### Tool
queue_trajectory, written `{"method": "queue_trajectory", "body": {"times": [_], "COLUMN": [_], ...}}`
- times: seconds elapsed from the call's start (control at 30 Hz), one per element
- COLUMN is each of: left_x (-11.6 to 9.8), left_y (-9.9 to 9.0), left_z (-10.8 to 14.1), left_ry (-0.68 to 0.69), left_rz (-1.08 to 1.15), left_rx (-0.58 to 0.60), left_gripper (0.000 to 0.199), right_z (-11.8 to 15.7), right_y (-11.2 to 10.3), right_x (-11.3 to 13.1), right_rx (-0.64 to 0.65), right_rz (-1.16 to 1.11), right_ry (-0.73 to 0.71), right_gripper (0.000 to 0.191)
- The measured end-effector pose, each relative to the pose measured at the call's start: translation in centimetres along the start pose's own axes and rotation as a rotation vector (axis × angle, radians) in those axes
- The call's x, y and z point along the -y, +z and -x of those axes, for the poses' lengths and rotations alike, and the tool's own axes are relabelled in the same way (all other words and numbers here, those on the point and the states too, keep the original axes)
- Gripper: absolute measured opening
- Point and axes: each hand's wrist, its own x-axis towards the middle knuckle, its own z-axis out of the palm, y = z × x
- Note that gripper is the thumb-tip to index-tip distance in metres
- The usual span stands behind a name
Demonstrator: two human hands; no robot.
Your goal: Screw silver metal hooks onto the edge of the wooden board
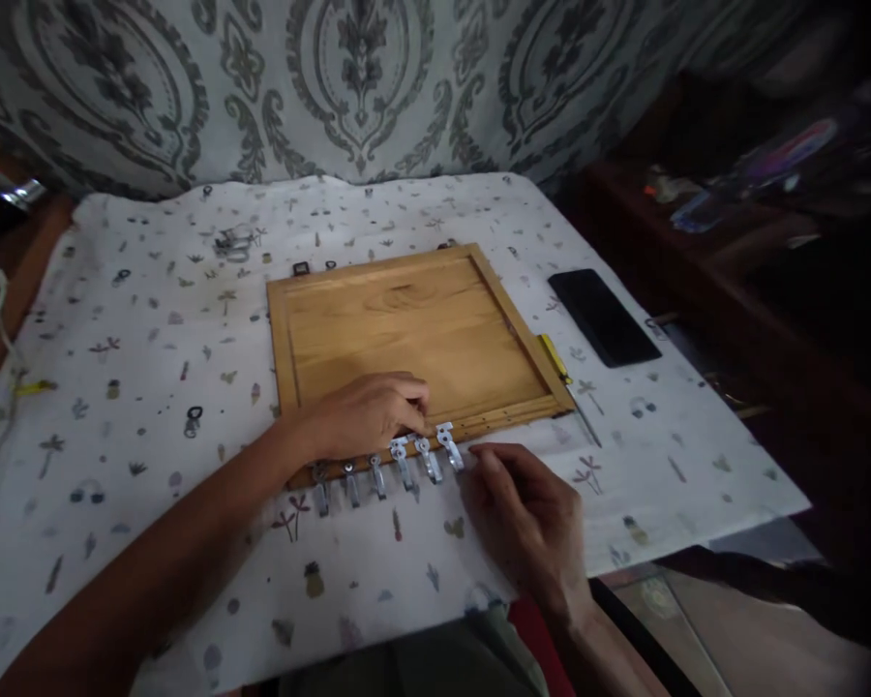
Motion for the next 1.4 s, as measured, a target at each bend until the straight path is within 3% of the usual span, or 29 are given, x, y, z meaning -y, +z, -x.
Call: {"method": "queue_trajectory", "body": {"times": [0.2, 0.7, 1.4], "left_x": [-0.04, -0.13, -0.69], "left_y": [0.03, -0.12, -0.58], "left_z": [0.12, 0.18, 0.05], "left_ry": [0.027, 0.073, 0.068], "left_rz": [0.006, -0.015, -0.019], "left_rx": [-0.032, -0.037, -0.034], "left_gripper": [0.037, 0.037, 0.038], "right_z": [0.04, 0.09, 0.41], "right_y": [0.5, 0.26, 0.08], "right_x": [0.42, 0.73, 0.57], "right_rx": [0.08, 0.131, 0.108], "right_rz": [0.034, 0.079, 0.121], "right_ry": [-0.026, -0.089, -0.135], "right_gripper": [0.029, 0.026, 0.023]}}
